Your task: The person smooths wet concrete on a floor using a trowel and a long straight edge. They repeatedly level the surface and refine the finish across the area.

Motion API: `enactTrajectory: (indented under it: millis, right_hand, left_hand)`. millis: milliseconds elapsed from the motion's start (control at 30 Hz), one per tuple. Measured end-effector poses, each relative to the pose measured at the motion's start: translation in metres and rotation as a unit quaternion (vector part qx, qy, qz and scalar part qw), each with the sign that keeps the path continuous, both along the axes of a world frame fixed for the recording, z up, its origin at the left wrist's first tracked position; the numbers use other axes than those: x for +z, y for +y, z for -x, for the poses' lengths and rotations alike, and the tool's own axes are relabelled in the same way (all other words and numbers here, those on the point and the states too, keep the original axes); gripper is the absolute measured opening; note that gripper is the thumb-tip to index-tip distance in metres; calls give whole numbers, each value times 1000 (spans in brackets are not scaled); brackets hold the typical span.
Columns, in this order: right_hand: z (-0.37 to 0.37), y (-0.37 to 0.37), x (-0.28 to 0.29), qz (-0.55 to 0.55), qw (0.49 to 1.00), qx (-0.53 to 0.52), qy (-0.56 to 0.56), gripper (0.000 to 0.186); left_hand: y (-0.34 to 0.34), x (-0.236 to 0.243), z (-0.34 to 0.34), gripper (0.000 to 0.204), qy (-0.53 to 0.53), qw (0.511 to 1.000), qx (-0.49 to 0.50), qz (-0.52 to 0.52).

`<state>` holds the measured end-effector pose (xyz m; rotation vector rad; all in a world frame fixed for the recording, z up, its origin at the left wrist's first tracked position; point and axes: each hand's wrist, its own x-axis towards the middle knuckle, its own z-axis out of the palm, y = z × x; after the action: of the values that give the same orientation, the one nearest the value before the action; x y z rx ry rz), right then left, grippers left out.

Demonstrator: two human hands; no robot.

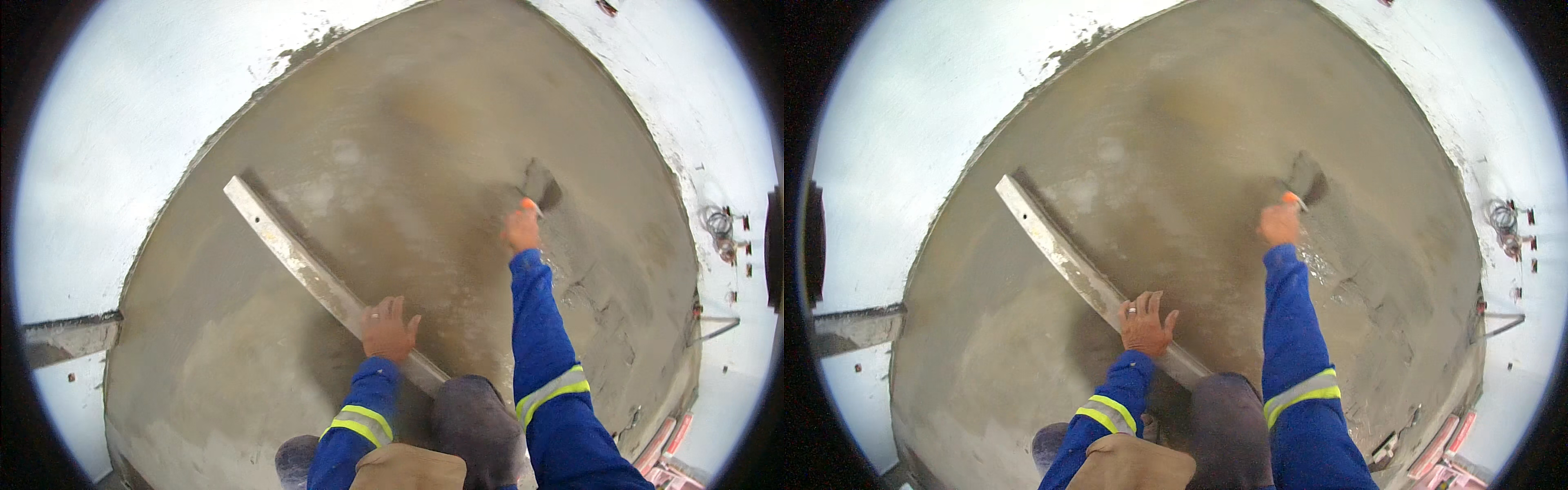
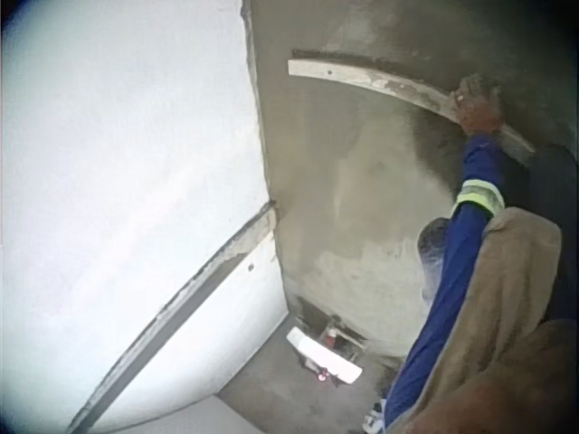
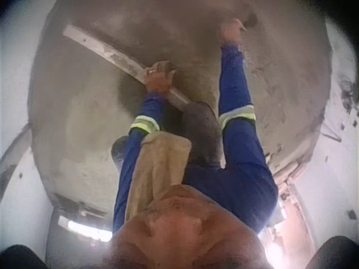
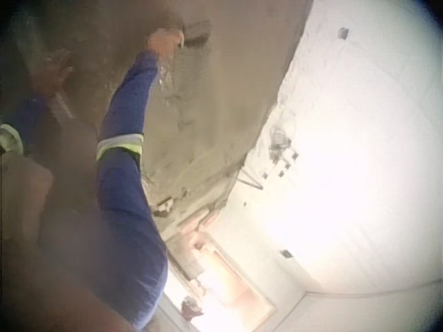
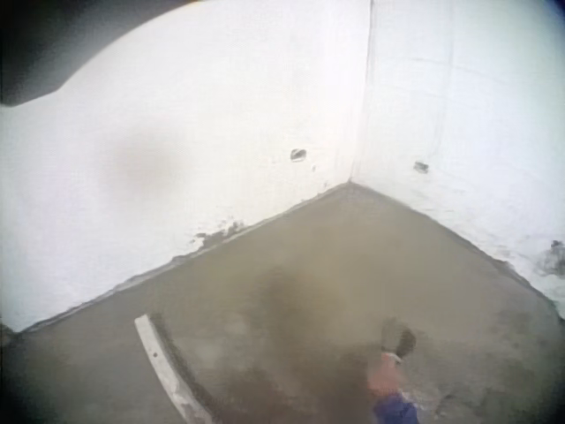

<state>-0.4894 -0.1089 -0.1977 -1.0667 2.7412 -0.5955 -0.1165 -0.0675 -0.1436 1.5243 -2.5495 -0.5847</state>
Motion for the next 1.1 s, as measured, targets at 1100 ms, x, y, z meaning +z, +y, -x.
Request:
enactTrajectory:
  millis: [1100]
  right_hand:
    - [-112,-100,65,124,948,-103,-275,54]
  left_hand:
    - [1,-9,-19,44,4,999,30,44]
